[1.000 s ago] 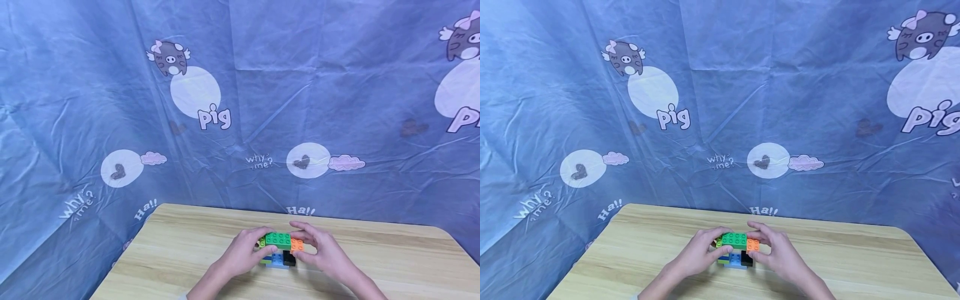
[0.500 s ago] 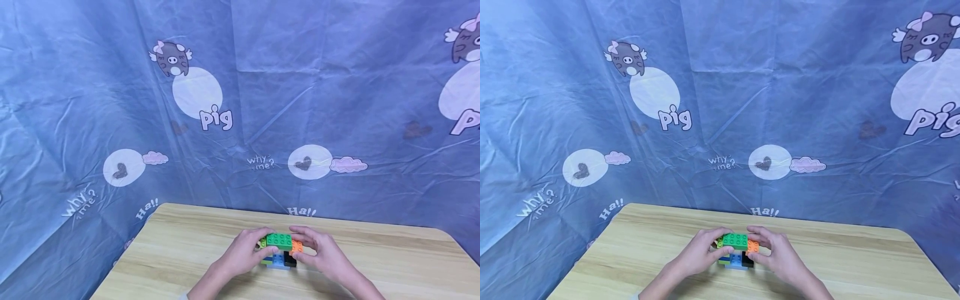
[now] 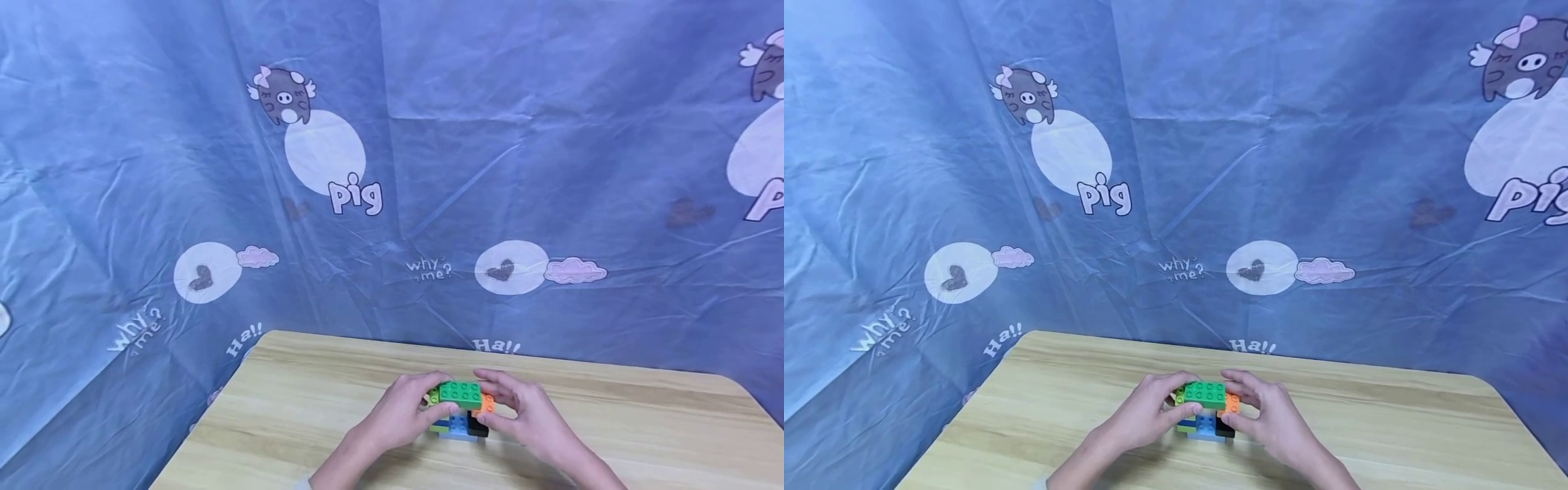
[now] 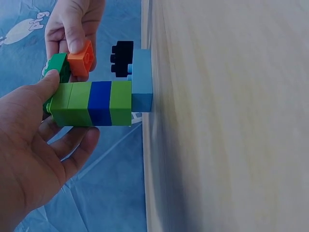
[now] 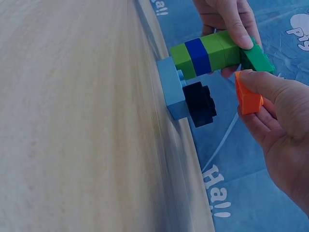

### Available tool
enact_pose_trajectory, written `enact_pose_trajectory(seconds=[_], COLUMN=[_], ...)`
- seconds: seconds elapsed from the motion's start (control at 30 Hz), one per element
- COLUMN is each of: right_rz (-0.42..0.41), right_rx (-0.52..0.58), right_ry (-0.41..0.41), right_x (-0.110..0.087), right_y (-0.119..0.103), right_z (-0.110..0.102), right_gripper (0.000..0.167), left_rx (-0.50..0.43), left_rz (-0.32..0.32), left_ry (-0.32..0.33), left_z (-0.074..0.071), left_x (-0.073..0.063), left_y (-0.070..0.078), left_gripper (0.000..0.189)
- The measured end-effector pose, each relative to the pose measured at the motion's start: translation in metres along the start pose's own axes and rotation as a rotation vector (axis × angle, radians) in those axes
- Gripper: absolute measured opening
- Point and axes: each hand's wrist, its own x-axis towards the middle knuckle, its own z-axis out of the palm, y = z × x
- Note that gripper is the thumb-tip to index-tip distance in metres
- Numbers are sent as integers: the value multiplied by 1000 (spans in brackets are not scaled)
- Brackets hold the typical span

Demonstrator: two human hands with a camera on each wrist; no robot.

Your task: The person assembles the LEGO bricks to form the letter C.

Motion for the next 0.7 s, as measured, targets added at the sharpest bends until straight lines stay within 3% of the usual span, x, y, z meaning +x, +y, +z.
enact_pose_trajectory(seconds=[0.33, 0.7], right_rz=[-10, 18], right_rx=[-12, -41], right_ry=[15, 33], right_x=[1, 0], right_y=[2, -3], right_z=[4, 3], right_gripper=[63, 78], left_rx=[-27, 16], left_rz=[-30, 0], left_ry=[-15, -3], left_z=[-2, -1], left_x=[-1, 1], left_y=[3, 4], left_gripper=[38, 39])
